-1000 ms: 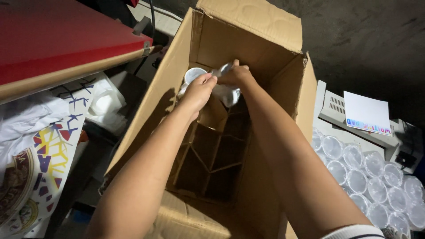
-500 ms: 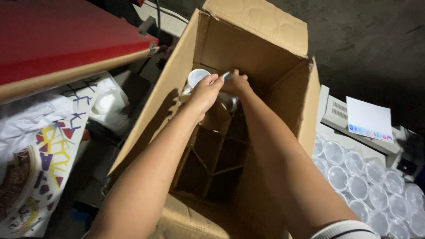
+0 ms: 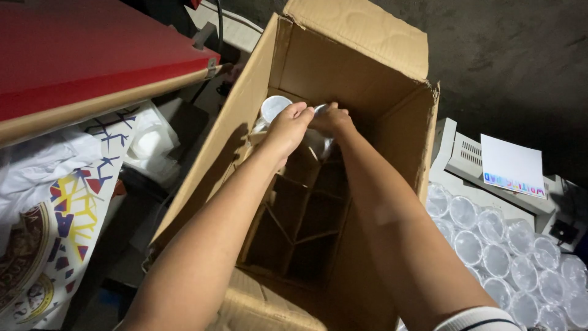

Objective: The person wipes white mugs with a cloth and places them into a cardboard box with a grid divider.

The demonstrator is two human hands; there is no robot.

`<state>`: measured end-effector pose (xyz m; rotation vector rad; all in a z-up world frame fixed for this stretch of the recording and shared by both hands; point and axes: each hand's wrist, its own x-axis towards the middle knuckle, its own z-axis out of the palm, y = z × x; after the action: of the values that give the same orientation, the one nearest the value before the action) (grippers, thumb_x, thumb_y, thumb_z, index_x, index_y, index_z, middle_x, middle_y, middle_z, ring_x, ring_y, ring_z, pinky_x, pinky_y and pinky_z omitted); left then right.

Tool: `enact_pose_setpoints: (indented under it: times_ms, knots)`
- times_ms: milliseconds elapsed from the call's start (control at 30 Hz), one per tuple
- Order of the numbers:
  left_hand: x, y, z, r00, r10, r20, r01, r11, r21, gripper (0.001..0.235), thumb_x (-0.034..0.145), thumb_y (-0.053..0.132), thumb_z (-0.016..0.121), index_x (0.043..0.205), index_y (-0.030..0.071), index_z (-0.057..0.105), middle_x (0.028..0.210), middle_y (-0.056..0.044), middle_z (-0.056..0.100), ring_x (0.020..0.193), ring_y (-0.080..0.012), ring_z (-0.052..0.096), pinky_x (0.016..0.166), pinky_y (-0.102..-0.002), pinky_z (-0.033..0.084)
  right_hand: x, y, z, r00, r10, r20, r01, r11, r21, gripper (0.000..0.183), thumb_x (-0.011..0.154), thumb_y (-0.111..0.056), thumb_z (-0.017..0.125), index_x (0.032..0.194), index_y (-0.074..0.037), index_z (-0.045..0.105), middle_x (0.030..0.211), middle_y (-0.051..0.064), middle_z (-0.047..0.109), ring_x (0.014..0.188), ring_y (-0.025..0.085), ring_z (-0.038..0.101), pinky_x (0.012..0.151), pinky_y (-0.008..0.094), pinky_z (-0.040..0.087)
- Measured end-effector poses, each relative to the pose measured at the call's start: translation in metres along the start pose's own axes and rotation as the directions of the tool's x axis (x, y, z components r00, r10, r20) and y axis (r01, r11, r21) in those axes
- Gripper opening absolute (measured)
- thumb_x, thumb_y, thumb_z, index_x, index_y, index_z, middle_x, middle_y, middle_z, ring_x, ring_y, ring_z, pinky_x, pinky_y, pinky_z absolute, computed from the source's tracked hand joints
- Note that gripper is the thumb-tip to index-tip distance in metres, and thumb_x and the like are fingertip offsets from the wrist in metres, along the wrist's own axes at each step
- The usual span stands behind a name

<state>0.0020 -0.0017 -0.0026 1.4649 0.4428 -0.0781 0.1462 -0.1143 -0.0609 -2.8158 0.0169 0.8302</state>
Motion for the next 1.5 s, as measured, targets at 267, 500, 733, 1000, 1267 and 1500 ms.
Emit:
enact_pose_setpoints:
  times_ms: [267,500,733,1000,1267,1500]
  knots:
    - [-0.007,0.007,-0.001,1.000,-0.004,-0.008,0.004,1.000,0.019,0.060,0.099,0.038,0.054,0.149,0.007,0.046,0.150,-0.012,0.054,0.140,-0.0221,0.051,0.113,-0.036,0.041,0.063,0.010,0.040,0.983,-0.185,-0.010,0.179,0.960,-0.214,0.104,0.083,-0.071,0.062,0.162,-0.016,0.023,0.165,0.030,0.018,0.141,0.052,0.040,0.109,0.047,0.047]
    - [-0.012,0.011,-0.002,1.000,-0.002,0.015,0.001,1.000,0.018,0.061,0.100,0.039,0.053,0.150,0.006,0.044,0.153,-0.012,0.051,0.142,-0.0225,0.048,0.115,-0.037,0.039,0.043,0.005,0.042,0.989,-0.136,-0.056,0.136,0.991,-0.011,0.103,0.085,-0.069,0.072,0.160,-0.011,0.030,0.159,0.031,0.026,0.141,0.044,0.040,0.108,0.048,0.047]
    - [-0.009,0.007,-0.002,1.000,-0.010,0.012,0.010,1.000,0.007,0.062,0.099,0.040,0.053,0.150,0.007,0.044,0.153,-0.011,0.051,0.142,-0.0215,0.047,0.115,-0.036,0.038,0.015,-0.007,0.024,0.987,-0.152,-0.055,0.143,0.980,-0.140,0.091,0.086,-0.068,0.069,0.151,-0.010,0.044,0.154,0.026,0.038,0.133,0.041,0.051,0.101,0.044,0.052]
    - [-0.002,0.002,-0.001,1.000,0.024,0.014,-0.024,1.000,-0.019,0.061,0.099,0.038,0.055,0.149,0.004,0.045,0.151,-0.012,0.054,0.141,-0.0213,0.050,0.114,-0.034,0.040,0.050,0.007,0.062,0.930,-0.368,-0.010,0.359,0.911,-0.205,0.073,0.085,-0.059,0.071,0.137,-0.009,0.060,0.139,0.021,0.054,0.119,0.035,0.061,0.094,0.042,0.055]
    - [0.026,-0.022,0.005,0.990,0.135,0.032,-0.132,0.988,-0.080,0.058,0.099,0.036,0.059,0.145,0.002,0.052,0.144,-0.013,0.061,0.135,-0.0206,0.056,0.111,-0.033,0.043,0.088,0.013,0.067,0.754,-0.656,0.040,0.653,0.741,-0.159,0.055,0.082,-0.045,0.077,0.123,-0.009,0.070,0.122,0.017,0.067,0.105,0.031,0.066,0.089,0.042,0.054]
    - [0.007,-0.009,-0.014,0.987,0.136,0.090,-0.128,0.988,-0.084,0.054,0.098,0.032,0.062,0.143,0.004,0.051,0.135,-0.009,0.064,0.124,-0.0191,0.059,0.103,-0.035,0.046,0.071,-0.009,-0.013,0.492,-0.849,-0.194,0.786,0.529,-0.321,0.069,0.071,-0.034,0.085,0.130,-0.005,0.063,0.111,0.026,0.069,0.102,0.042,0.066,0.084,0.047,0.055]
